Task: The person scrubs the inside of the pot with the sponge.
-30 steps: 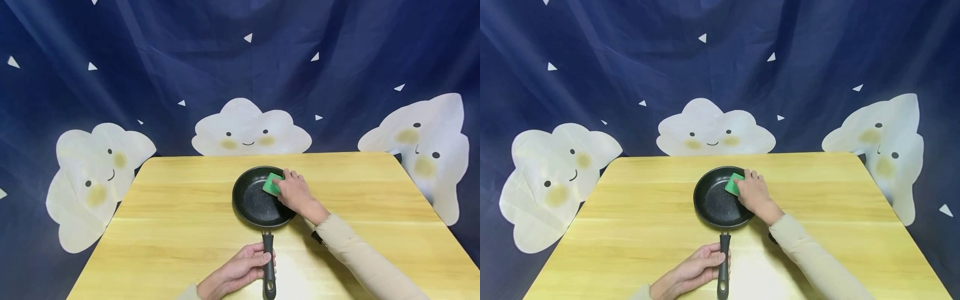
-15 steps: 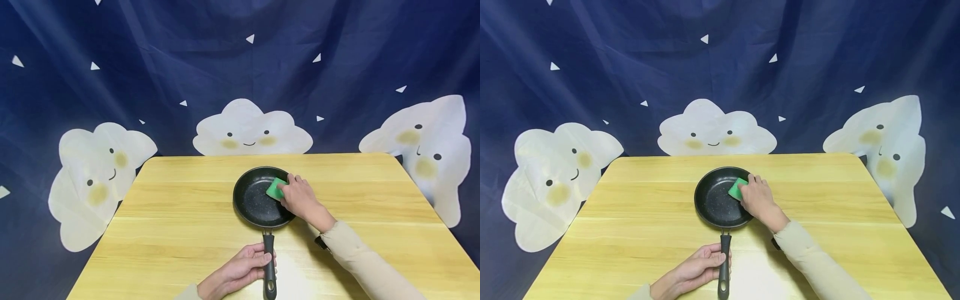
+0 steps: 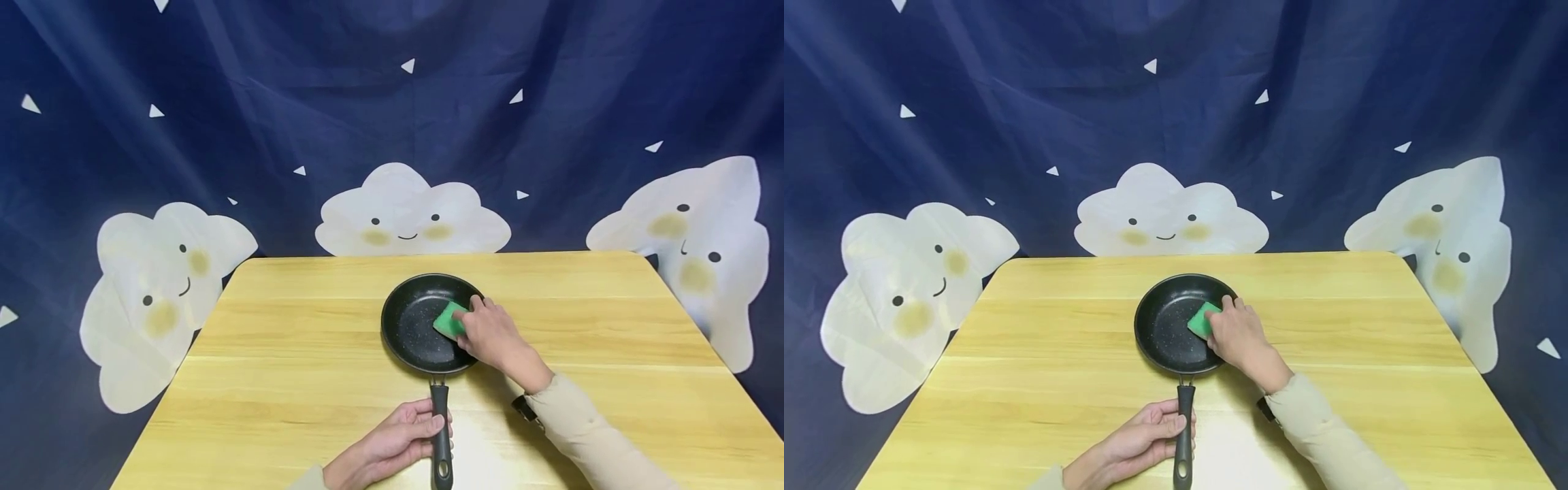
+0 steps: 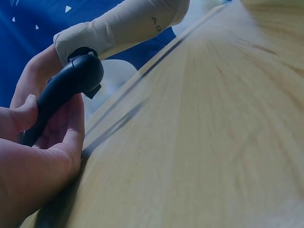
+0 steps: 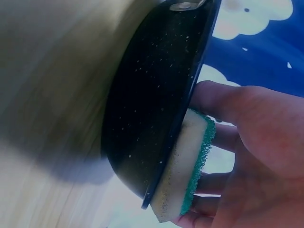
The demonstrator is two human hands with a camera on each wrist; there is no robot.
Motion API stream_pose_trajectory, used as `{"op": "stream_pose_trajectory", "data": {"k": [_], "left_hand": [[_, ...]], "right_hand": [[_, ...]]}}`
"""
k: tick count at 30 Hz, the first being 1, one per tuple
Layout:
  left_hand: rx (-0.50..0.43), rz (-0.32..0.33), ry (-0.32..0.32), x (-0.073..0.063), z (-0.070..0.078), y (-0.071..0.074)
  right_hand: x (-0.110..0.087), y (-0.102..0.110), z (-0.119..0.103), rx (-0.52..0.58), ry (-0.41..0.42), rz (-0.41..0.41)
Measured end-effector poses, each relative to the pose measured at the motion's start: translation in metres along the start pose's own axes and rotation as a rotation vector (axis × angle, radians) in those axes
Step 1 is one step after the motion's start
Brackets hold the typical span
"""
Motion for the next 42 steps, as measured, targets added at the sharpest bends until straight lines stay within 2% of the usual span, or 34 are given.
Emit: {"op": "stream_pose_trajectory", "data": {"k": [7, 17, 33, 42], "left_hand": [[-0.001, 0.011, 0.008, 0.000, 0.000, 0.000], [-0.007, -0.020, -0.010, -0.001, -0.001, 0.000], [-0.021, -0.026, -0.009, -0.001, 0.002, 0.002], [-0.015, -0.054, -0.014, -0.001, 0.000, 0.003]], "right_hand": [[-0.005, 0.003, -0.004, 0.029, 0.029, -0.036], [-0.009, 0.006, -0.006, 0.109, 0.055, -0.102], [-0.003, 0.011, -0.006, 0.258, 0.087, -0.308], [0.001, 0.010, -0.010, 0.320, 0.079, -0.409]]}}
Point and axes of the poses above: each hand's wrist, its own x-axis towards the middle knuckle, its own y-axis out of the back of the hand, z = x × y, the point moved 1 cm from there along x, towards the middle knuckle, and after that the axes turned 10 degrees about -y, right-handed, at the moved point
